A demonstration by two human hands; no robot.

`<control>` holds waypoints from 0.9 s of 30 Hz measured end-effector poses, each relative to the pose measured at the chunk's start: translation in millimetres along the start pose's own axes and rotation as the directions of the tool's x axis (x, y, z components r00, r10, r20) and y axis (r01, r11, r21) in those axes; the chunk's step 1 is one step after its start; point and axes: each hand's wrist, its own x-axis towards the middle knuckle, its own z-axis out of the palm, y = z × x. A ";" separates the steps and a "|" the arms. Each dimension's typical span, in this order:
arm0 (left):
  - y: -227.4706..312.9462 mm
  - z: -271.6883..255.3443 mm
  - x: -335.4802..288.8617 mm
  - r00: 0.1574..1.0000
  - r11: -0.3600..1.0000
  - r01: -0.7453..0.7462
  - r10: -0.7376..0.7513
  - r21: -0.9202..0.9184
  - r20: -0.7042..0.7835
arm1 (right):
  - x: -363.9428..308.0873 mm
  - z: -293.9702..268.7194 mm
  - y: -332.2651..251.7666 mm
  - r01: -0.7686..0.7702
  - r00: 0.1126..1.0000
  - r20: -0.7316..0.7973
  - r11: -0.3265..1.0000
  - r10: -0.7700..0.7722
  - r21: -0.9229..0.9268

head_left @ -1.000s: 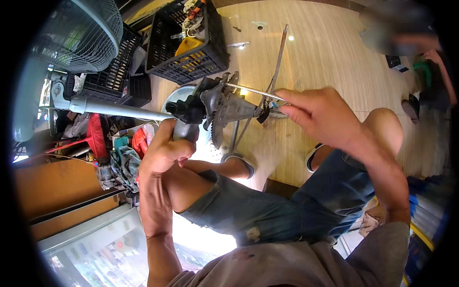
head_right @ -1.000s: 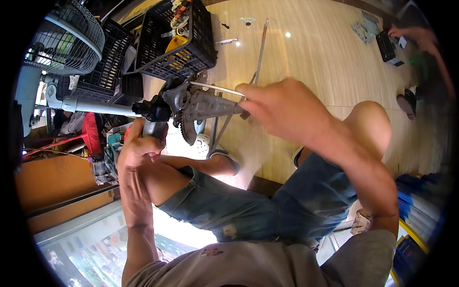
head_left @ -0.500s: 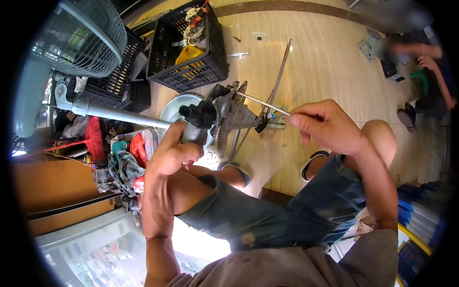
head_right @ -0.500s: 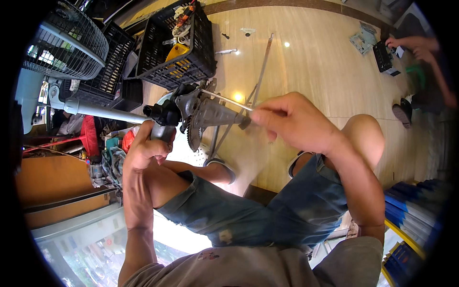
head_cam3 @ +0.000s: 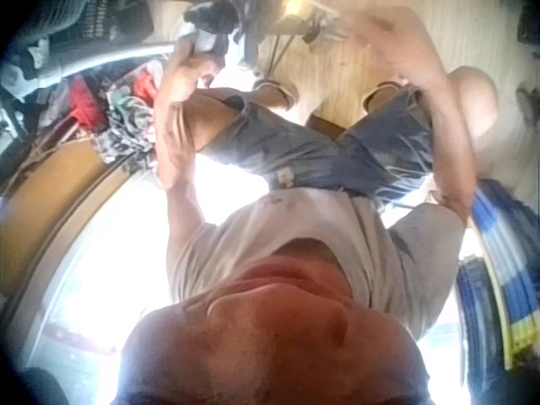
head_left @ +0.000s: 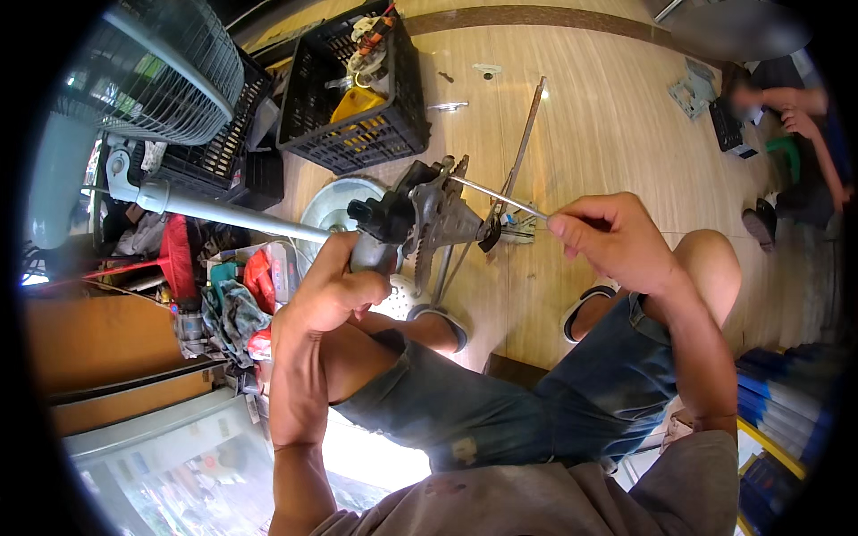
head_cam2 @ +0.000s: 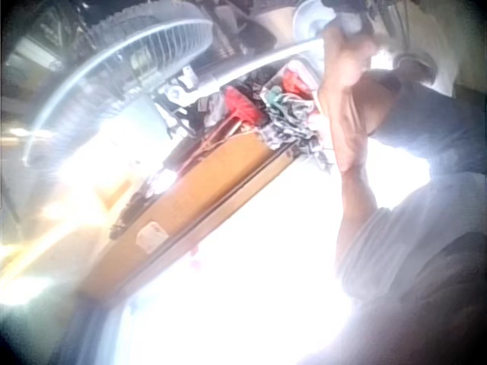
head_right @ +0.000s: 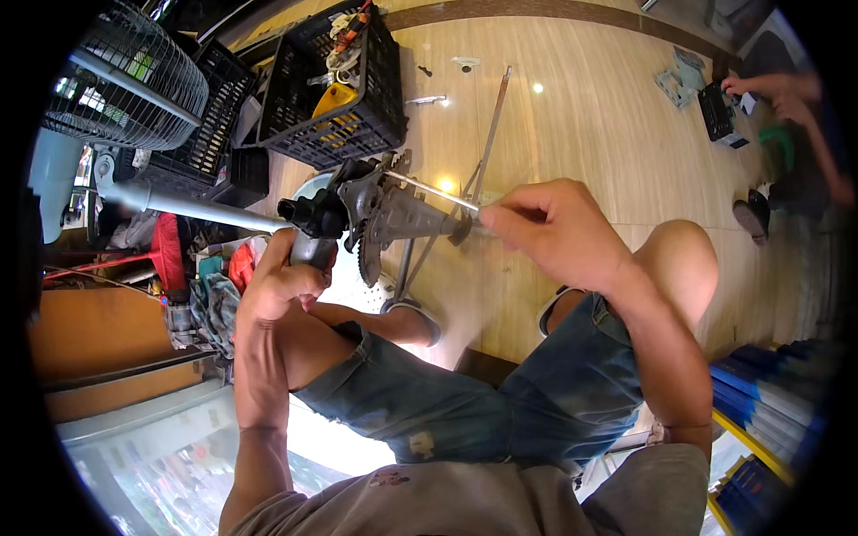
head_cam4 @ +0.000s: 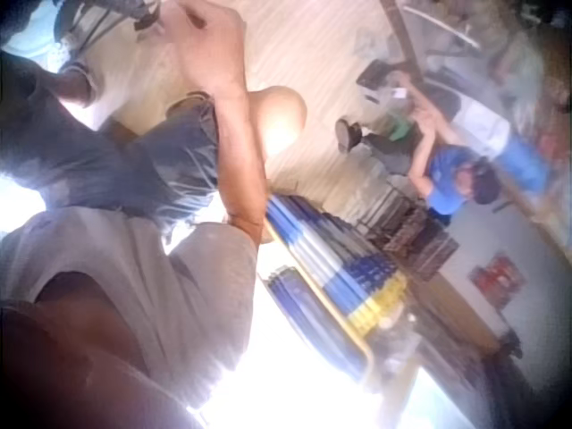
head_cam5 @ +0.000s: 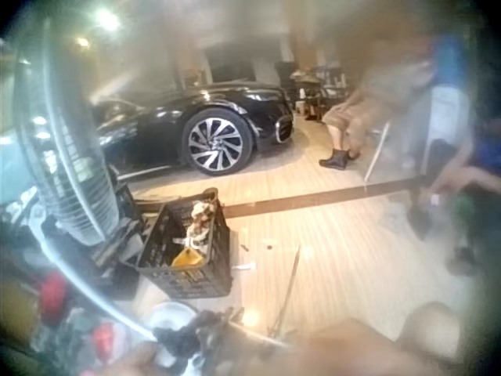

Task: The person works on a car window regulator assembly by hand and with a screwdriver, turning it over and manipulating the motor unit and mechanical arms.

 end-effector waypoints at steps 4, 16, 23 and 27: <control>-0.2 -1.5 -1.7 1.000 1.000 0.006 -0.006 0.006 0.004 | 0.6 14.9 11.2 0.490 0.630 -0.186 0.572 -0.754 -0.658; -1.0 -2.7 -1.3 0.999 0.999 -0.030 0.029 0.042 0.022 | 1.4 2.8 17.8 0.137 0.989 -0.076 0.963 -0.123 0.233; -2.4 -1.7 -0.3 0.999 0.999 -0.042 0.042 0.022 0.030 | -2.3 10.4 4.9 0.383 0.894 -0.244 0.923 -0.376 -0.018; -2.6 -0.4 -3.5 0.998 0.998 -0.040 0.038 0.043 0.056 | -6.7 -5.5 -11.1 -0.216 0.976 0.056 0.934 0.209 0.286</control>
